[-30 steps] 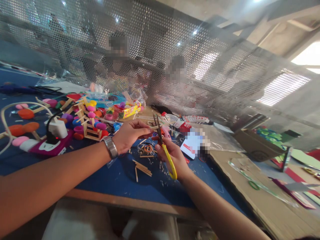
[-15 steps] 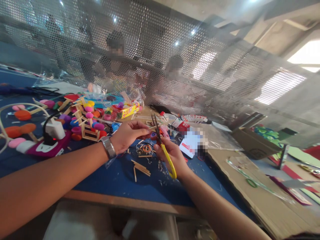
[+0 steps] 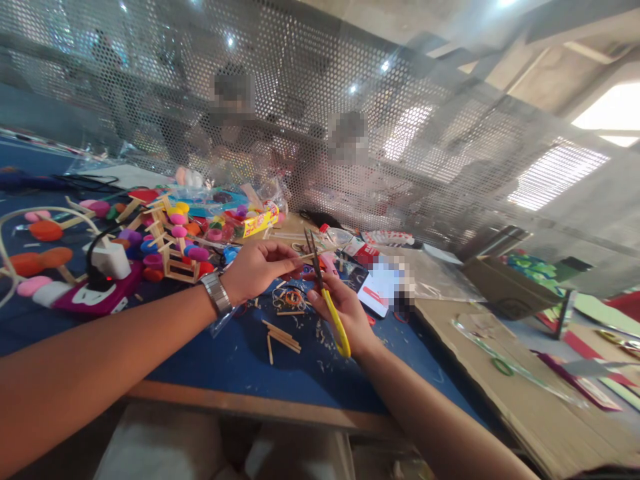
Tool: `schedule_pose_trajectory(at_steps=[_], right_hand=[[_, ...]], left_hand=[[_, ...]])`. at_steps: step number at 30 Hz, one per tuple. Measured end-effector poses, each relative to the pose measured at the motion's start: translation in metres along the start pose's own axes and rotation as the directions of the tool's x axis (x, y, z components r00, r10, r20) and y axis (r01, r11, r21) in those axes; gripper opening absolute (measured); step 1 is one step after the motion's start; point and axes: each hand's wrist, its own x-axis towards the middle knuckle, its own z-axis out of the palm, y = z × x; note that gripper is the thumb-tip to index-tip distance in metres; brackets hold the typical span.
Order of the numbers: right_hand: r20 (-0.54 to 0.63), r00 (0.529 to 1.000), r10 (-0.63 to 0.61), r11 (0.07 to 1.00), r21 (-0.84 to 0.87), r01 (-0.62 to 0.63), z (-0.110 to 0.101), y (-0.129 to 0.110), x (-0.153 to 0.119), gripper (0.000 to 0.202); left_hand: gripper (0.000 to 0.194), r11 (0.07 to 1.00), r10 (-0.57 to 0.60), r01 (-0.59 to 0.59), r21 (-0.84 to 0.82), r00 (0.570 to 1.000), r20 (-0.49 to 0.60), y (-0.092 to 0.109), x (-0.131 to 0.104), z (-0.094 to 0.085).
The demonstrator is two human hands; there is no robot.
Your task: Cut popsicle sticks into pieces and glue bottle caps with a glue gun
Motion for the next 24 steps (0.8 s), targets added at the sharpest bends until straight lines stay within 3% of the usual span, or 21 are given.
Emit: schedule_pose_trajectory(at_steps=[7, 16, 24], right_hand=[[-0.056, 0.989, -0.134, 0.99, 0.037, 0.137, -0.003, 0.01, 0.002, 0.035], [-0.155, 0.982, -0.103, 0.973, 0.188, 0.132, 0.003, 0.002, 0.002, 0.035], [-0.198, 0.969, -0.147, 0.976, 0.13, 0.174, 0.006, 0.006, 0.002, 0.034]], left_hand=[[0.002, 0.998, -0.028, 0.027, -0.06, 1.0, -0.011, -0.003, 0.001, -0.002], [0.005, 0.987, -0.098, 0.105, -0.119, 0.993, 0.059, -0.004, -0.005, 0.006], [0.01, 0.979, -0.027, 0.017, -0.201, 0.999, -0.045, -0.008, 0.0, 0.002]])
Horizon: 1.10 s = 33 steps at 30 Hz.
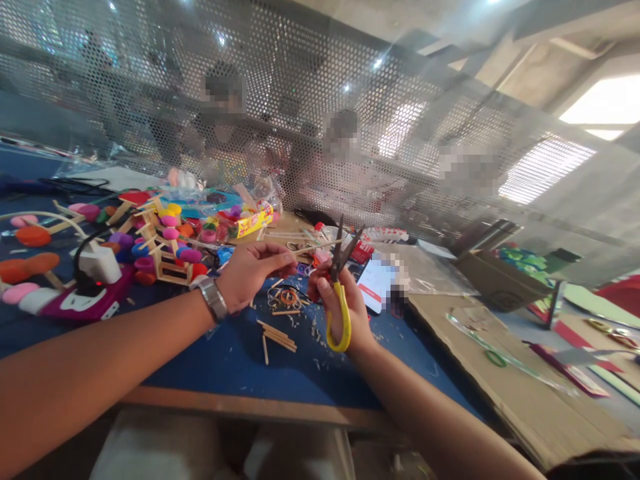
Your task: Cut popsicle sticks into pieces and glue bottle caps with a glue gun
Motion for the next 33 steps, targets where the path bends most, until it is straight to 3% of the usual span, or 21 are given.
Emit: schedule_pose_trajectory(at_steps=[6, 11, 16, 21, 25, 33], right_hand=[[-0.097, 0.993, -0.067, 0.99, 0.119, 0.079, -0.004, 0.001, 0.004, 0.035], [0.002, 1.0, 0.003, 0.993, 0.117, -0.003, -0.004, -0.005, 0.001, 0.038], [0.021, 0.998, 0.054, 0.998, 0.039, -0.055, 0.0, -0.012, -0.005, 0.038], [0.062, 0.996, 0.066, 0.993, 0.095, -0.072, 0.0, -0.009, -0.006, 0.035], [-0.002, 1.0, 0.0, 0.988, 0.153, 0.001, -0.003, -0.006, -0.002, 0.033], [-0.027, 0.999, 0.035, 0.981, 0.19, -0.029, -0.006, -0.015, 0.0, 0.048]], left_hand=[[0.012, 0.998, -0.045, 0.042, 0.039, 0.997, 0.065, 0.001, -0.002, -0.003], [0.014, 0.99, -0.109, 0.091, 0.105, 0.979, 0.174, 0.0, -0.007, 0.003], [0.019, 0.987, -0.12, 0.086, 0.137, 0.959, 0.257, 0.0, -0.009, 0.004], [0.023, 0.988, -0.126, 0.092, 0.128, 0.949, 0.288, 0.0, -0.009, 0.003], [0.024, 0.987, -0.124, 0.091, 0.13, 0.953, 0.275, 0.0, -0.009, 0.001], [0.028, 0.979, -0.18, 0.139, 0.152, 0.937, 0.301, -0.001, -0.007, -0.003]])
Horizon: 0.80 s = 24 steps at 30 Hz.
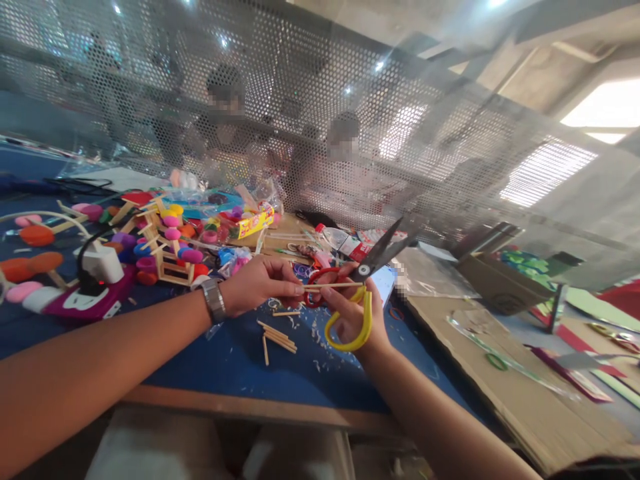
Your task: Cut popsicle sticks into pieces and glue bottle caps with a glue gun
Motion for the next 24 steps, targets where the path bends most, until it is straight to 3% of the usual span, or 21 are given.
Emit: schedule_pose_trajectory(at_steps=[8, 16, 24], right_hand=[[0.036, 0.999, -0.033, 0.999, 0.012, 0.032, -0.004, -0.0062, -0.0017, 0.044], [0.08, 0.997, -0.013, 0.978, -0.208, 0.029, -0.0037, -0.0038, 0.0022, 0.03], [0.123, 0.991, 0.051, 0.977, -0.211, -0.024, -0.0047, -0.0038, 0.0048, 0.035]], left_hand=[[0.031, 0.999, -0.044, 0.043, 0.015, 0.998, 0.052, 0.0024, 0.0018, -0.006], [0.023, 0.996, -0.015, 0.011, 0.09, 0.999, 0.045, 0.0017, 0.0023, -0.0084], [0.02, 0.996, 0.033, -0.034, 0.079, 0.999, 0.005, -0.0016, 0.0043, -0.0091]])
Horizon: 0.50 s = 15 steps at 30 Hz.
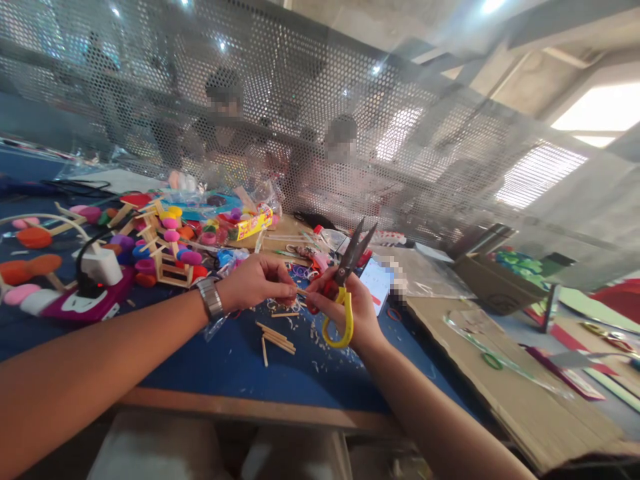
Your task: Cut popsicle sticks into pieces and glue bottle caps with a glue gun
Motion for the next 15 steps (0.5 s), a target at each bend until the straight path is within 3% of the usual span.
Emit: schedule_pose_trajectory(at_steps=[7, 15], right_hand=[[0.026, 0.998, 0.053, 0.999, -0.011, -0.053, 0.0027, 0.0011, -0.0008, 0.038], [0.024, 0.999, 0.031, 0.999, -0.006, -0.031, 0.0016, 0.0044, -0.0008, 0.041]], left_hand=[[0.016, 1.0, 0.001, -0.001, 0.021, 1.0, -0.001, 0.0038, -0.0018, 0.0028], [0.018, 1.0, -0.012, 0.012, 0.022, 1.0, -0.004, 0.0011, -0.0015, 0.0016]])
